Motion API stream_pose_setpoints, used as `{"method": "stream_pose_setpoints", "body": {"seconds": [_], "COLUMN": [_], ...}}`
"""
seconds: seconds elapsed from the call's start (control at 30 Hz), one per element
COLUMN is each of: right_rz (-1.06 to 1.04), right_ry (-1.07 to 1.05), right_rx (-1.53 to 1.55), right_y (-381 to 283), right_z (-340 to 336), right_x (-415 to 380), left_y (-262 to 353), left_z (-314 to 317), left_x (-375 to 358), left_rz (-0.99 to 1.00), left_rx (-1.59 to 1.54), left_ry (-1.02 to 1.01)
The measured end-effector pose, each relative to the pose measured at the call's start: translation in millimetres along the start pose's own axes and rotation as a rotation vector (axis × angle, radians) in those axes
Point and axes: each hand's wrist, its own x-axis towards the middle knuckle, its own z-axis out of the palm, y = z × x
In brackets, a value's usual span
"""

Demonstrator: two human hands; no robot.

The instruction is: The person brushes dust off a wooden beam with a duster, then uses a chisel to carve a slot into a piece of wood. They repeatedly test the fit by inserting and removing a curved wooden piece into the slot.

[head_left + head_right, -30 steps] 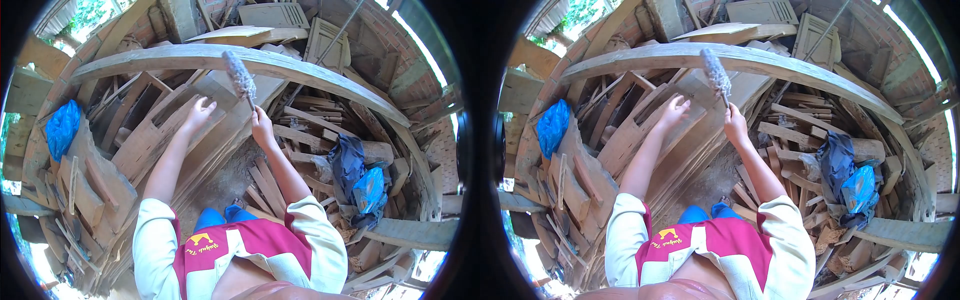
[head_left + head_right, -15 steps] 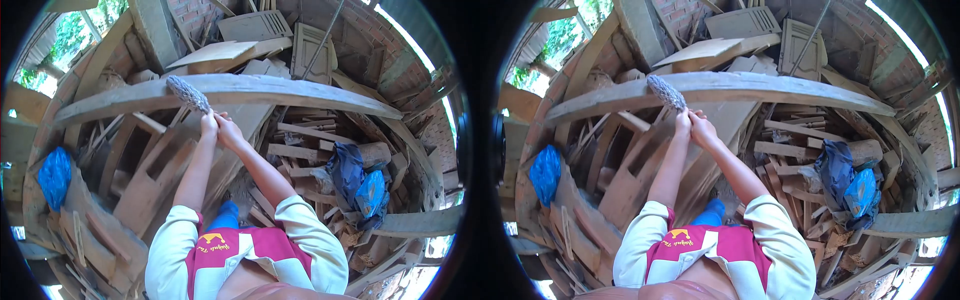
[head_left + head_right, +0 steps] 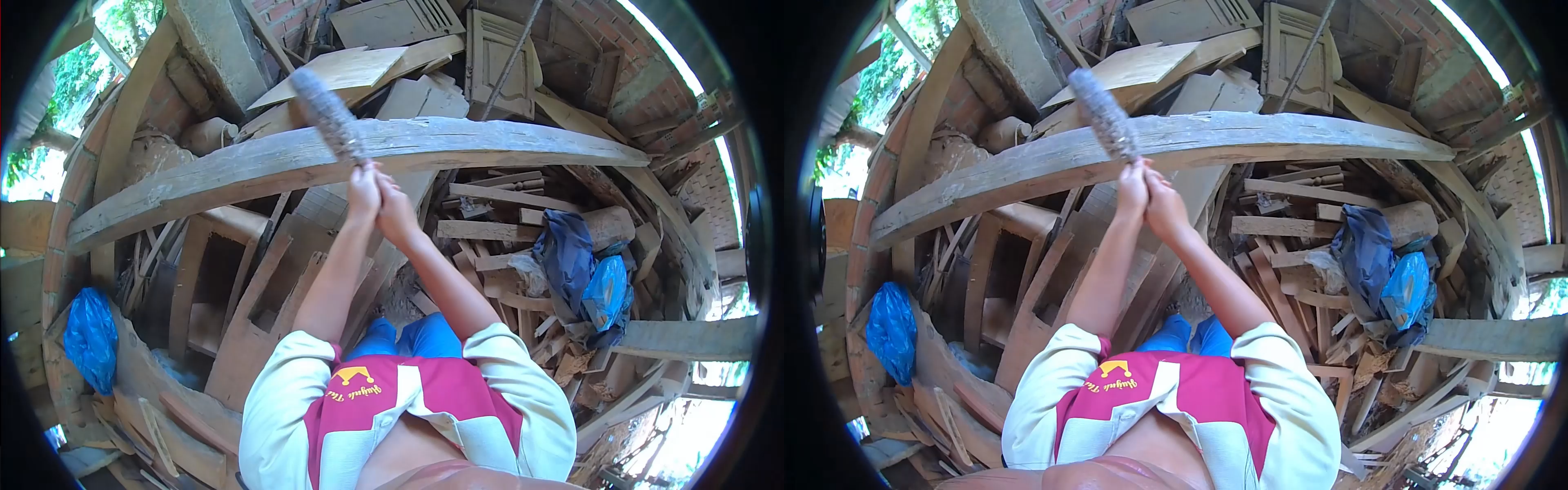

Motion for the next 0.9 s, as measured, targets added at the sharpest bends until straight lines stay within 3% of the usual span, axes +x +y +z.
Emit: {"method": "stream_pose_setpoints", "body": {"seconds": [0.1,0.17,0.2,0.23,0.27,0.33,0.43,0.57,0.63,0.7,0.77,0.83,0.9], "right_rz": [0.022,0.055,0.087,0.297,0.348,0.359,0.425,0.285,0.082,0.15,0.266,0.235,0.35], "right_ry": [-0.197,-0.102,-0.021,-0.001,0.068,0.223,0.329,0.217,0.177,-0.03,-0.167,-0.126,0.02], "right_rx": [-0.073,-0.057,-0.04,-0.024,0.009,0.036,-0.03,-0.108,0.047,0.065,0.139,0.14,0.129], "right_y": [22,39,49,58,63,86,76,67,62,52,36,40,48], "right_z": [15,3,-7,-19,-35,-58,-92,-96,-80,-66,-61,-56,-61], "right_x": [1,-11,-18,-23,-28,-37,-38,-19,-7,0,5,-3,-13], "left_y": [-21,-48,-67,-85,-106,-114,-135,-102,-69,-52,-48,-45,-49], "left_z": [-13,-7,1,10,26,70,109,89,63,33,5,10,31], "left_x": [5,12,16,22,31,24,26,27,19,22,23,18,15], "left_rz": [-0.07,-0.08,-0.038,0.004,-0.03,-0.079,-0.16,-0.197,-0.023,0.056,0.0,-0.016,-0.185], "left_rx": [-0.037,0.173,0.273,0.457,0.605,0.776,0.793,0.509,0.353,0.332,0.372,0.43,0.422], "left_ry": [0.123,0.097,-0.022,-0.172,-0.226,-0.389,-0.497,-0.356,-0.145,-0.048,-0.064,-0.046,-0.151]}}
